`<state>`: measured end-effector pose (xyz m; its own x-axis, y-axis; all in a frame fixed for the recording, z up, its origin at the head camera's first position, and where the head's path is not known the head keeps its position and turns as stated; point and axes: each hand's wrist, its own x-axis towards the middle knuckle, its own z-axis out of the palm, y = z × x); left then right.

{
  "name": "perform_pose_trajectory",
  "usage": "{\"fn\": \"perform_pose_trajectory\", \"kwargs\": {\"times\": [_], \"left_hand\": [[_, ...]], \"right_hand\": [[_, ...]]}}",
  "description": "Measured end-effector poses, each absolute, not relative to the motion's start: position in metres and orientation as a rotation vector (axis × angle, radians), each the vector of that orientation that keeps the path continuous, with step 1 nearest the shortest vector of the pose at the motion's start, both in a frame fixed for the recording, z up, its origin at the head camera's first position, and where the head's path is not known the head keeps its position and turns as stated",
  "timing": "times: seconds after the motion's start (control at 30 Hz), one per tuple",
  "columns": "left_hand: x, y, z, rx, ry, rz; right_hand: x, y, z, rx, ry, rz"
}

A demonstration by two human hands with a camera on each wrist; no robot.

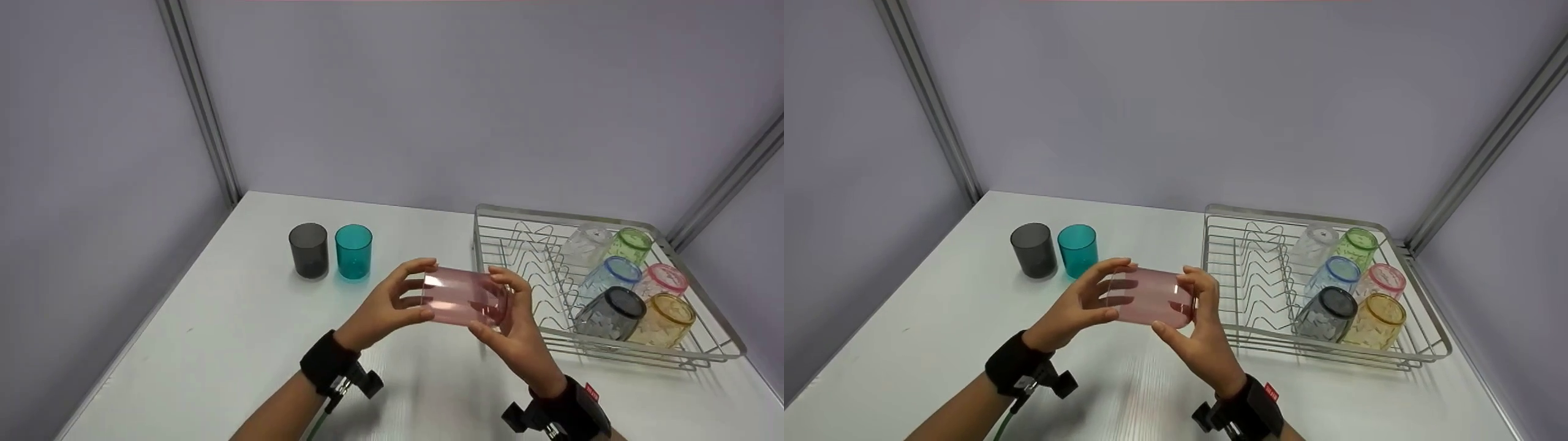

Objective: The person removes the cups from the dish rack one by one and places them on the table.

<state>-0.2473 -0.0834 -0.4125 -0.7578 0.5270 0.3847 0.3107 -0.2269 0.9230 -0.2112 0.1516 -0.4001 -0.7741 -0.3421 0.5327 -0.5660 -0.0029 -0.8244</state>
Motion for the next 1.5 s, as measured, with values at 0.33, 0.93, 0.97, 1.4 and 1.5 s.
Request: {"fn": "perform_pose_trajectory", "kwargs": {"times": [0.33, 0.93, 0.97, 1.4, 1.5], "left_hand": [[-0.286, -0.116, -0.398, 0.94, 2.36, 1.806], [-0.367, -0.115, -0.392, 0.766, 2.874, 0.621], [-0.37, -0.114, -0.392, 0.752, 2.876, 0.576], [-0.389, -0.105, -0.4, 0.636, 2.85, 0.448], [-0.392, -0.105, -0.403, 0.622, 2.85, 0.454]], "right_hand": [[-0.209, 0.172, -0.403, 0.768, -2.181, 1.639], [-0.203, 0.193, -0.413, 0.721, -2.221, 1.486], [-0.204, 0.195, -0.416, 0.717, -2.222, 1.494], [-0.218, 0.226, -0.46, 0.74, -2.226, 1.565], [-0.196, 0.207, -0.433, 0.674, -2.287, 1.548]]}}
